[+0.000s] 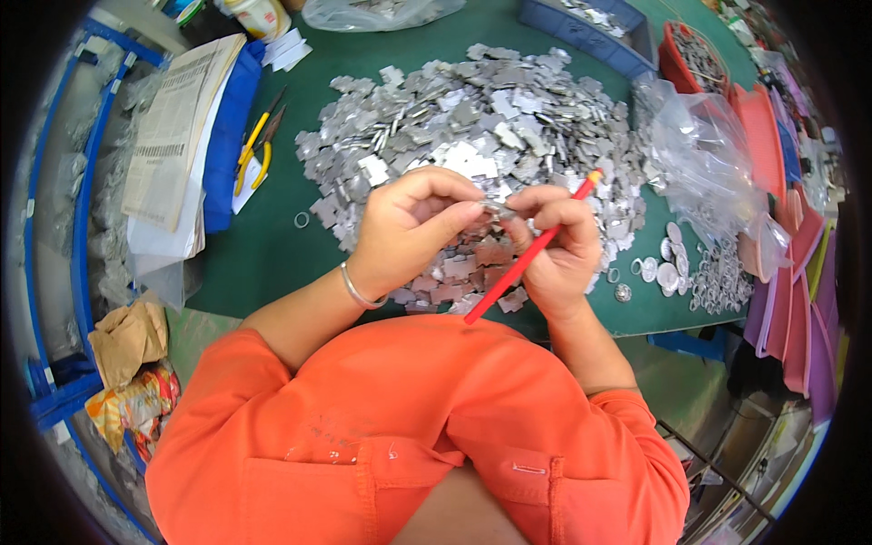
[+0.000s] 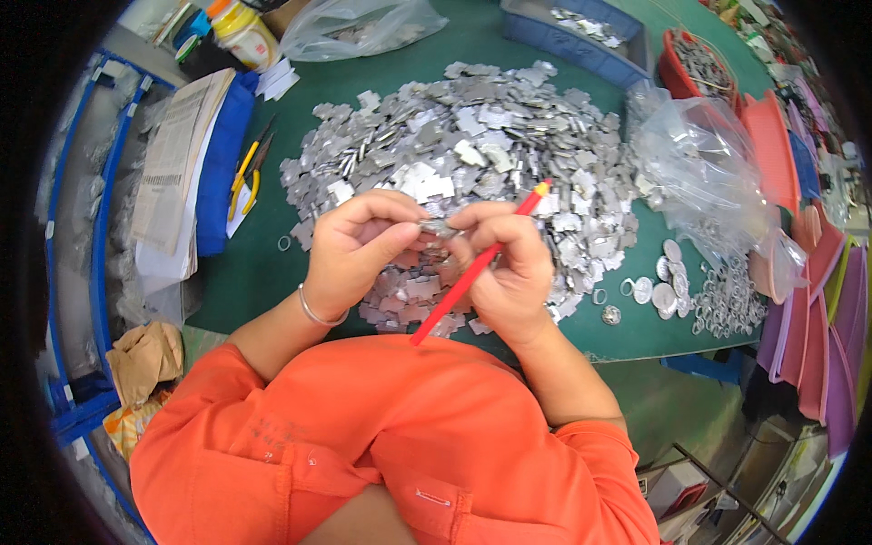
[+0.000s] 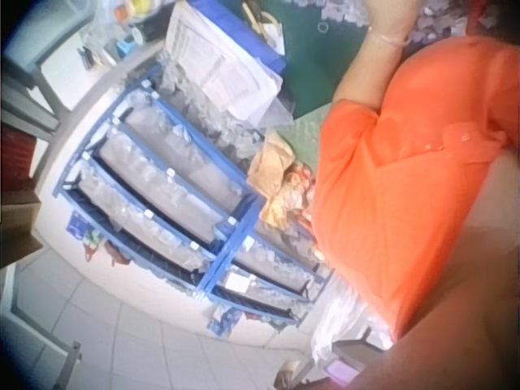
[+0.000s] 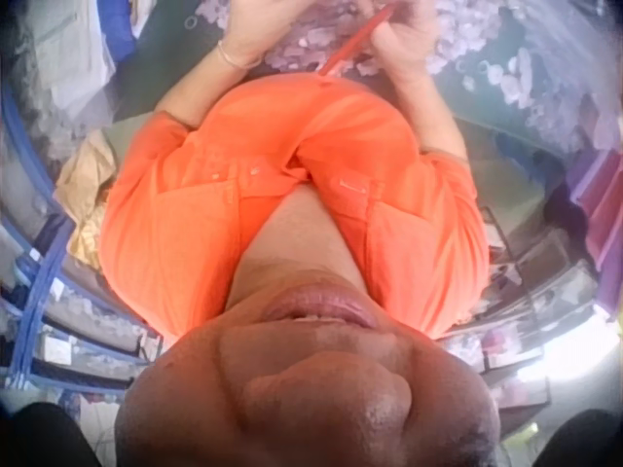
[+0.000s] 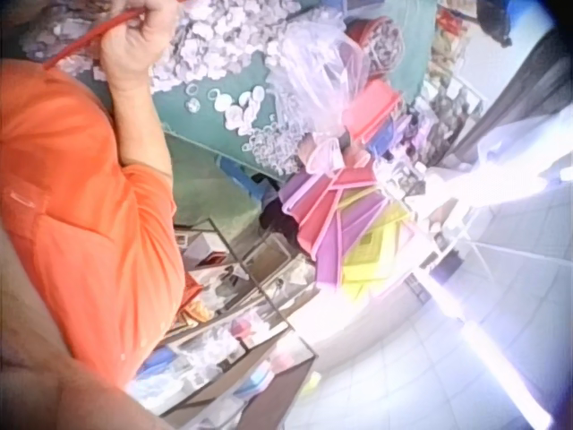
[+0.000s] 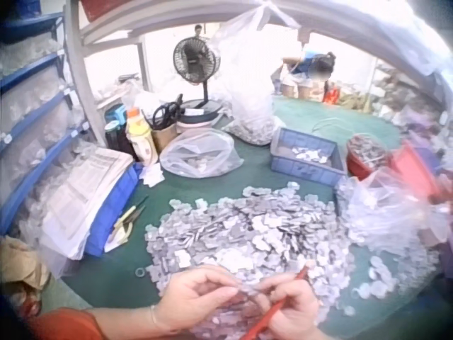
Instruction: The person sorts through a pile of small metal parts, placing some into plastic bags while holding a pen.
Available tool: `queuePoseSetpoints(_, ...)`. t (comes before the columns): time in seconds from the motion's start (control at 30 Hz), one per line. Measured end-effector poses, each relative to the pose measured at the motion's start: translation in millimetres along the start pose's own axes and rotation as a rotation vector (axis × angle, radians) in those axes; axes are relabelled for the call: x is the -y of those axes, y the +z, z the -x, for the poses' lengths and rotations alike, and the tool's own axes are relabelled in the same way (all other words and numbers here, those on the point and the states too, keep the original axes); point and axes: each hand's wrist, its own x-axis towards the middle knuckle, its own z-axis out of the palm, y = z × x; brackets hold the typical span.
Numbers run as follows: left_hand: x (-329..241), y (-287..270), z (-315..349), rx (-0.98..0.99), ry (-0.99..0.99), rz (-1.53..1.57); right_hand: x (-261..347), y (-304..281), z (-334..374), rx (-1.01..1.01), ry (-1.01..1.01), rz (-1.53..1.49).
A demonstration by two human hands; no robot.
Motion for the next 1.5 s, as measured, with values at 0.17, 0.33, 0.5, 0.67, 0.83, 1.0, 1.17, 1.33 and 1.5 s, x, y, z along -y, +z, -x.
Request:
queuePoseSetpoints(0.17,16.1,-3.8,1.1,-0.045,0.419,-0.418,0.9,7.3,7.0,-0.022,0.177,-0.140)
queuePoseSetpoints(0.33,6.4,4.4,3.7,-0.077,0.569,-0.686,10.5,-28.0,-19.2,-0.067,-0.324,0.419)
queuePoseSetpoints(0.5,-2.2,-2.4,7.0,0.097,0.711,-0.872,28.7,-150.1,-88.3,-0.663,-0.648,0.971)
queuePoseSetpoints(0.67,10.0,-19.1,29.2,0.313,0.799,-1.075,7.1,-214.0,-96.6,-0.504,-0.250,1.195)
queuePoseSetpoints(0.83,35.2,-16.0,42.8,0.777,0.758,-1.214,4.9,-124.4,-42.9,-0.154,-0.157,0.519)
queuePoseSetpoints(1.0,54.8,-15.1,48.2,0.726,0.814,-1.252,21.8,-62.4,-5.5,0.500,-0.194,0.624)
queuePoseSetpoints(1.17,58.1,-12.3,37.7,0.598,0.886,-1.305,16.9,-43.3,-1.6,0.572,-0.349,0.832)
queuePoseSetpoints(1.33,51.7,-16.2,19.4,0.434,1.005,-1.329,-3.5,-41.0,-4.8,0.452,-0.350,0.931)
queuePoseSetpoints(1.5,46.2,-13.2,-5.6,0.303,0.905,-1.426,-9.0,-48.1,-5.0,0.381,-0.387,0.909)
